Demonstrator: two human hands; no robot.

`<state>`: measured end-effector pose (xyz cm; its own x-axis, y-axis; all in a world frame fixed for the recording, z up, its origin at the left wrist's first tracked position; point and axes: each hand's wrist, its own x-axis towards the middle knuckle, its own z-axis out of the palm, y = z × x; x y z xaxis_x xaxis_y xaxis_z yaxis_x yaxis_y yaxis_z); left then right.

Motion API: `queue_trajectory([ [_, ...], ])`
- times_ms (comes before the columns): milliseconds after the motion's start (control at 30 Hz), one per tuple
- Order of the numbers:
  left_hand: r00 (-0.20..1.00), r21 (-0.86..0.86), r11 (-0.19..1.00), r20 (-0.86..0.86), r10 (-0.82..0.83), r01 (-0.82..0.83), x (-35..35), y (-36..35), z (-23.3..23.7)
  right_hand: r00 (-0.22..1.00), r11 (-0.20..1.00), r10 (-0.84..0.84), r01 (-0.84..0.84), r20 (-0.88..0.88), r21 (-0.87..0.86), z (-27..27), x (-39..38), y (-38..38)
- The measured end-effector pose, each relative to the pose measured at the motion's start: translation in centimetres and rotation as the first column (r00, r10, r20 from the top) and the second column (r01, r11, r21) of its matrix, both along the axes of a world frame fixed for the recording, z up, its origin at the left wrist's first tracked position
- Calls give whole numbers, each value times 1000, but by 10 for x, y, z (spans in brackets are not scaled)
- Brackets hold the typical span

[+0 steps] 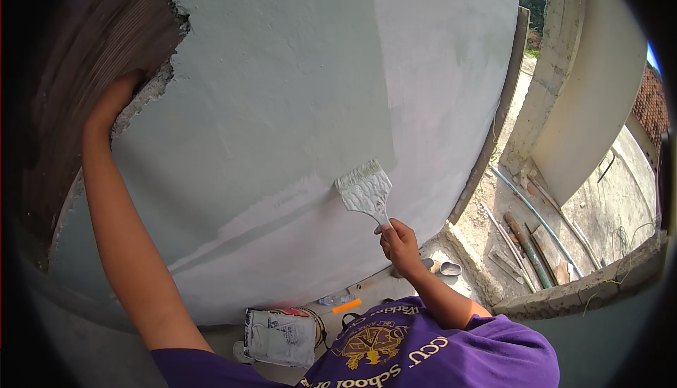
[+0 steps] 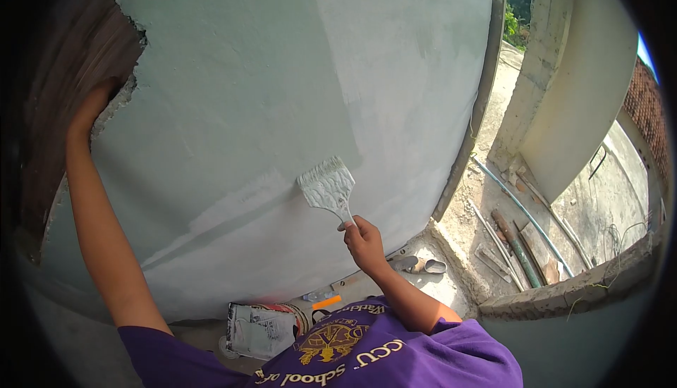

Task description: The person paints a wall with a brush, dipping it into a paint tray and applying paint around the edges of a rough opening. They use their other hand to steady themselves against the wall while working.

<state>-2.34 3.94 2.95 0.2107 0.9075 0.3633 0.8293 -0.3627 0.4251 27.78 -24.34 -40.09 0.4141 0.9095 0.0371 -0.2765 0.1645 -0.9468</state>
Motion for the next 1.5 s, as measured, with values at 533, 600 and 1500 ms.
queue_trajectory([
  [533,1000,-8,1000,8,12,-12,-7,8,-1,1000,998,-13,14,-14,63,18,0,9],
  [600,998,-68,998,56,10,-7,-7,11,0,999,998,-30,29,23,54,12,0,9],
  [1500,1000,-20,1000,0,-2,2,-5,7,0,1000,998,-8,6,27,69,10,1,4],
])
